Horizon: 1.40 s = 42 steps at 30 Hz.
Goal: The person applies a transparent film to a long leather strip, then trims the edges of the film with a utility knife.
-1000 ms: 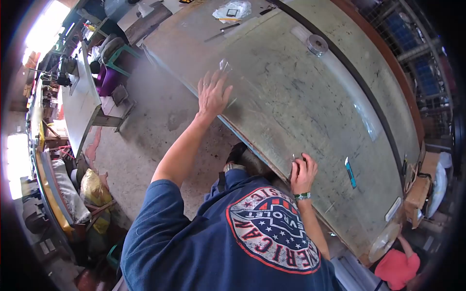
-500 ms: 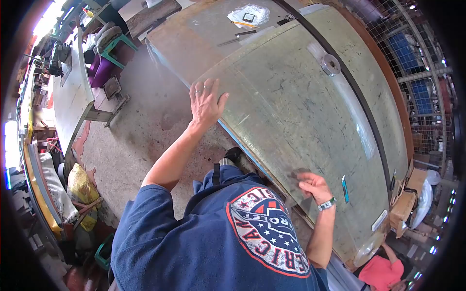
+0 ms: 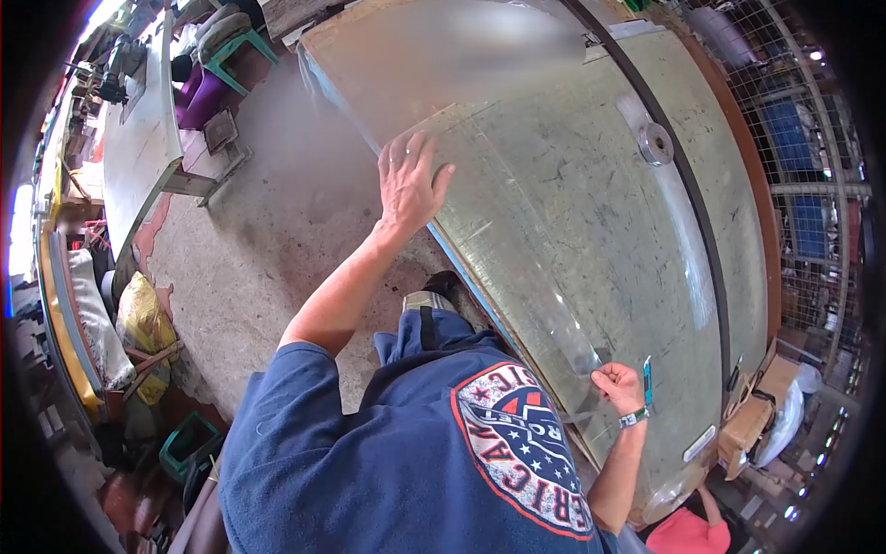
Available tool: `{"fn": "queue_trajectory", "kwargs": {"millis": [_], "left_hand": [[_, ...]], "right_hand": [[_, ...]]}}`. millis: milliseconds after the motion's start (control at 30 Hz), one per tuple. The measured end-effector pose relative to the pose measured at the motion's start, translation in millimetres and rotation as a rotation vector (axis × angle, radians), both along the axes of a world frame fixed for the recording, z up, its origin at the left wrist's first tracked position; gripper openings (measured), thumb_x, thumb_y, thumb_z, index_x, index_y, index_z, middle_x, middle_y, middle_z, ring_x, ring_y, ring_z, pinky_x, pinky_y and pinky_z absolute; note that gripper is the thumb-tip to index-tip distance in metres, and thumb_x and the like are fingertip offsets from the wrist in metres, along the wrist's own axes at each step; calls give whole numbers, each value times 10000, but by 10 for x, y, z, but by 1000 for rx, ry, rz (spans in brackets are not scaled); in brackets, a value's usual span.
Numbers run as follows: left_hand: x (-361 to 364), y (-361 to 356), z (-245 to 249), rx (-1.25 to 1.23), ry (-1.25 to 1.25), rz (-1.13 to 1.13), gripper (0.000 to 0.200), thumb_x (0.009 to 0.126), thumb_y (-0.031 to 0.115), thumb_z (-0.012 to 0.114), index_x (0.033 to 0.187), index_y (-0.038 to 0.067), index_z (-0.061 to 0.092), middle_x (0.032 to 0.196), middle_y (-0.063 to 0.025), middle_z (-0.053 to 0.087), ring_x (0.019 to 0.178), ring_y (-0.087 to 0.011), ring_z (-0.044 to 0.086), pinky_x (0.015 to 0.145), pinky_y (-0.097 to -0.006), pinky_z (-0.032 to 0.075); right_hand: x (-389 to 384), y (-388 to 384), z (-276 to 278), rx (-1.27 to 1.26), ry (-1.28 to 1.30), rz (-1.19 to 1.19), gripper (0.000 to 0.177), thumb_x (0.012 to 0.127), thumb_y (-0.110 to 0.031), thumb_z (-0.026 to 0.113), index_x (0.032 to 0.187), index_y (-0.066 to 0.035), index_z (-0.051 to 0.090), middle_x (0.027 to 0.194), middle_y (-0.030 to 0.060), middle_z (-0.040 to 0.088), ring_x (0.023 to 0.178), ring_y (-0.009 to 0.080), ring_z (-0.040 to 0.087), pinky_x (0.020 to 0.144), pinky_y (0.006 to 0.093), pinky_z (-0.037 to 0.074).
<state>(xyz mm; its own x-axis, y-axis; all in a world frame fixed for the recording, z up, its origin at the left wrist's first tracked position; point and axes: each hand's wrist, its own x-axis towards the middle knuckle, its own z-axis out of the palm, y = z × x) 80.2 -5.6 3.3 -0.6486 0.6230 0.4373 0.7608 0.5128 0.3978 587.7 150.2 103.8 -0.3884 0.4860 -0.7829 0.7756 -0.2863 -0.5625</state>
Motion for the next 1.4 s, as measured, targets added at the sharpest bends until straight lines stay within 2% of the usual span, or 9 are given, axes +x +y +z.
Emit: {"fn": "queue_trajectory", "kwargs": {"millis": [200,600,800,933,967,1000,1033,1133,1400], "left_hand": [[-38,12,-27,11,4,16,518,921,323,728,1344,49,609,1494,-140,510,1424,-375,397,1189,-539,277],[-79,65,-56,14,17,11,533,918,320,717,1343,27,585,1489,-172,506,1402,-419,411,1179,-588,286],[-51,78,-14,-25,46,26,518,928,321,709,1350,44,596,1481,-172,525,1403,-383,429,1179,-533,296],[-185,62,-159,-62,217,17,472,918,301,729,1324,86,620,1357,-166,611,1257,-369,558,1063,-545,402],[-232,59,-199,-115,239,-14,461,919,272,735,1322,84,616,1336,-174,627,1217,-367,591,1014,-553,432],[-153,102,-132,-73,237,-8,417,915,285,751,1267,82,658,1282,-143,667,1187,-351,614,1020,-527,440],[-225,145,-173,1,228,-76,390,916,334,754,1203,76,697,1265,-125,685,1210,-324,613,1027,-508,445],[-241,97,-209,-76,295,-53,505,986,445,628,1299,52,677,1396,-163,631,1299,-362,565,1088,-496,416],[-211,94,-296,-184,218,-46,615,1017,530,526,1388,46,603,1460,-175,574,1319,-396,527,1112,-514,386]], "right_hand": [[70,-93,-432,31,-6,-10,216,945,-255,774,926,-52,705,724,-40,660,576,35,545,518,218,417],[41,-126,-606,-2,1,-33,225,951,-263,768,934,-45,715,719,-39,658,568,42,551,517,215,415],[121,-69,-552,21,-1,-11,210,936,-259,774,867,-69,718,716,-39,654,579,44,549,517,226,425],[124,-27,-524,234,14,204,313,924,-313,771,751,-87,642,636,-44,556,579,59,485,504,287,390],[113,-44,-357,163,61,83,379,921,-351,775,720,-89,588,618,-53,497,581,60,463,500,290,364],[212,-6,-272,203,35,144,403,923,-361,780,709,-98,563,628,-62,484,578,58,446,496,284,353],[377,2,-259,75,56,10,370,914,-339,800,731,-89,599,657,-70,521,595,48,455,511,281,361],[879,-128,-244,118,87,-129,277,888,-283,838,835,-48,700,752,-64,650,653,38,526,577,252,423],[1807,-344,-435,249,-105,-187,320,874,-310,835,786,-34,699,673,-11,637,632,80,545,573,281,442]]}}
